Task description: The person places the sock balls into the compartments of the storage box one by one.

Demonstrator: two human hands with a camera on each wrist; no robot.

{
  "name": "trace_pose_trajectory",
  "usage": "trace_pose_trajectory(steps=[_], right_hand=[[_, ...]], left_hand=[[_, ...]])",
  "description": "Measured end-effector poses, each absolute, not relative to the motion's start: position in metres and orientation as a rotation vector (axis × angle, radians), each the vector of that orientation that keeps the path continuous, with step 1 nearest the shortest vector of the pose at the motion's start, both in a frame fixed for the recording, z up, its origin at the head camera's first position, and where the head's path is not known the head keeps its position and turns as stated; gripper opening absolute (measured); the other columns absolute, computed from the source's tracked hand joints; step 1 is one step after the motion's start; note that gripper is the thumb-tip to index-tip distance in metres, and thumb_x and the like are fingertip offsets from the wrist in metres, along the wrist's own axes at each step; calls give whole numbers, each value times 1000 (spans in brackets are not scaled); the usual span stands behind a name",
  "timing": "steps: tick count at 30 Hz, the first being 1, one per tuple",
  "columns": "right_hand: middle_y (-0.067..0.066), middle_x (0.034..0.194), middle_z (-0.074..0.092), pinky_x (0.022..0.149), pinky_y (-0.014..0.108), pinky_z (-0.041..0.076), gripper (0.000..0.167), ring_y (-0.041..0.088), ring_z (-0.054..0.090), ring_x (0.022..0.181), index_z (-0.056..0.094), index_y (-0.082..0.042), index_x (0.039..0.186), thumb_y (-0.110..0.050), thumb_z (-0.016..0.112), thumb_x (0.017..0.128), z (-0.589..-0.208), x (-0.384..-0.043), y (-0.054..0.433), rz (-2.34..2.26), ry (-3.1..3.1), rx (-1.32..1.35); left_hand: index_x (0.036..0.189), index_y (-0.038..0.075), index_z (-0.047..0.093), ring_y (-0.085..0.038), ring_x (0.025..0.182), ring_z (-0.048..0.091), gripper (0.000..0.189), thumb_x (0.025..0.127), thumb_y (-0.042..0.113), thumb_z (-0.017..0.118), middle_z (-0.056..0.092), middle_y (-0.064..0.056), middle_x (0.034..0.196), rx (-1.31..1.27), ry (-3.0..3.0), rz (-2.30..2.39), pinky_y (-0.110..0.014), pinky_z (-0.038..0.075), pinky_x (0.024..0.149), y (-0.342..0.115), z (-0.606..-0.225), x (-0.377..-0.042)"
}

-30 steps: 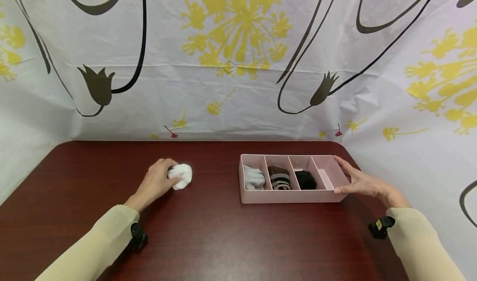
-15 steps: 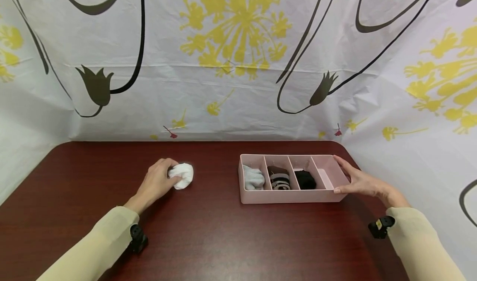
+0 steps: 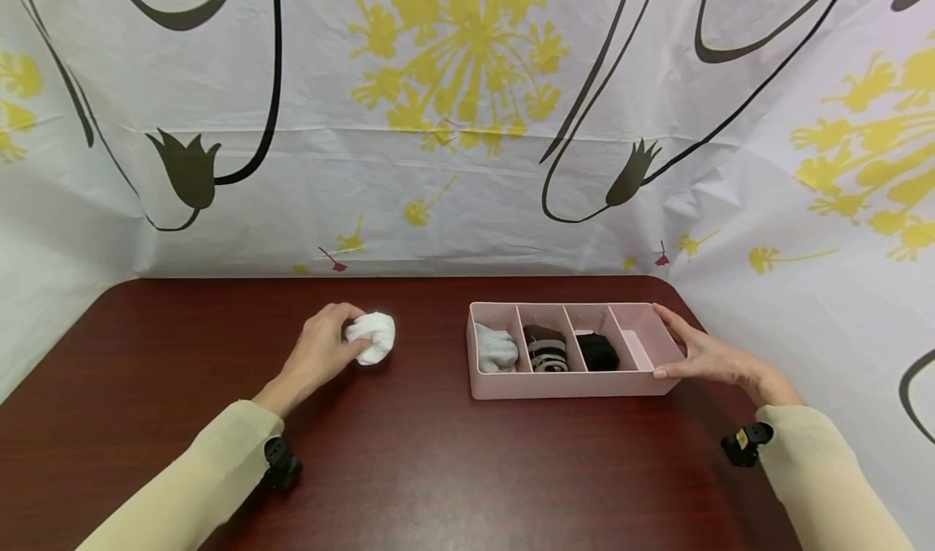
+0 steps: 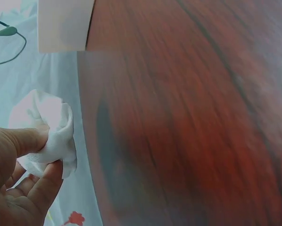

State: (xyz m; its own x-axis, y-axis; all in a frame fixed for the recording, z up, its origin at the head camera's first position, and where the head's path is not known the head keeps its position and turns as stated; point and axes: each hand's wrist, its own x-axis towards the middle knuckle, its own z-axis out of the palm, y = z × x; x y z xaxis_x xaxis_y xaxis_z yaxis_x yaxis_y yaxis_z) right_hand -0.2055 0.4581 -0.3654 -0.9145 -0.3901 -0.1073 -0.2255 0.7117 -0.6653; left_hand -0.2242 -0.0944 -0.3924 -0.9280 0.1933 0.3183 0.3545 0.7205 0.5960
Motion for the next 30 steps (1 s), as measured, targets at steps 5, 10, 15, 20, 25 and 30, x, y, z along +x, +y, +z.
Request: trace_pose_trajectory(steps=[5,10,15,20,25,30], right_hand=[[32,142,21,83,12,37,105,-1,35,108,-1,0,149,-10,74,76,-365,-205,458,-1008,2668,-502],[32,141,22,81,13,39,105,-2,36,107,-1,0,149,-9,74,77,-366,-205,459,-1033,2654,-512],[32,140,23,81,15,40,105,4,38,107,-2,0,149,-8,74,77,-366,-206,458,-1044,2644,-512],[32,142,19,80,15,40,105,3,38,107,-2,-1,149,-9,73,77,-365,-206,458,-1040,2645,-511],[32,141,21,81,14,40,105,2,39,105,-1,0,149,-8,74,76,-365,-206,457,-1037,2653,-518],[32,142,21,83,12,37,105,3,36,109,0,0,149,-11,75,76,-365,-206,457,-1013,2669,-495]], left_hand=[[101,3,64,-25,85,54,28,77,10,74,60,-12,97,-442,-2685,-1051,-35,44,72,-82,-386,-224],[102,5,64,-25,86,55,28,77,10,75,61,-11,98,-463,-2670,-1096,-36,45,73,-68,-379,-226],[102,5,64,-26,86,56,29,76,12,75,61,-11,99,-498,-2641,-1125,-35,45,73,-53,-368,-228],[103,6,65,-27,88,56,30,76,13,76,61,-10,99,-533,-2611,-1171,-34,45,74,-36,-358,-231],[102,6,65,-28,89,56,29,76,12,76,61,-10,98,-577,-2590,-1203,-34,45,74,-17,-350,-232],[101,6,66,-26,91,57,29,74,11,77,62,-9,97,-633,-2564,-1226,-35,46,77,5,-343,-232]])
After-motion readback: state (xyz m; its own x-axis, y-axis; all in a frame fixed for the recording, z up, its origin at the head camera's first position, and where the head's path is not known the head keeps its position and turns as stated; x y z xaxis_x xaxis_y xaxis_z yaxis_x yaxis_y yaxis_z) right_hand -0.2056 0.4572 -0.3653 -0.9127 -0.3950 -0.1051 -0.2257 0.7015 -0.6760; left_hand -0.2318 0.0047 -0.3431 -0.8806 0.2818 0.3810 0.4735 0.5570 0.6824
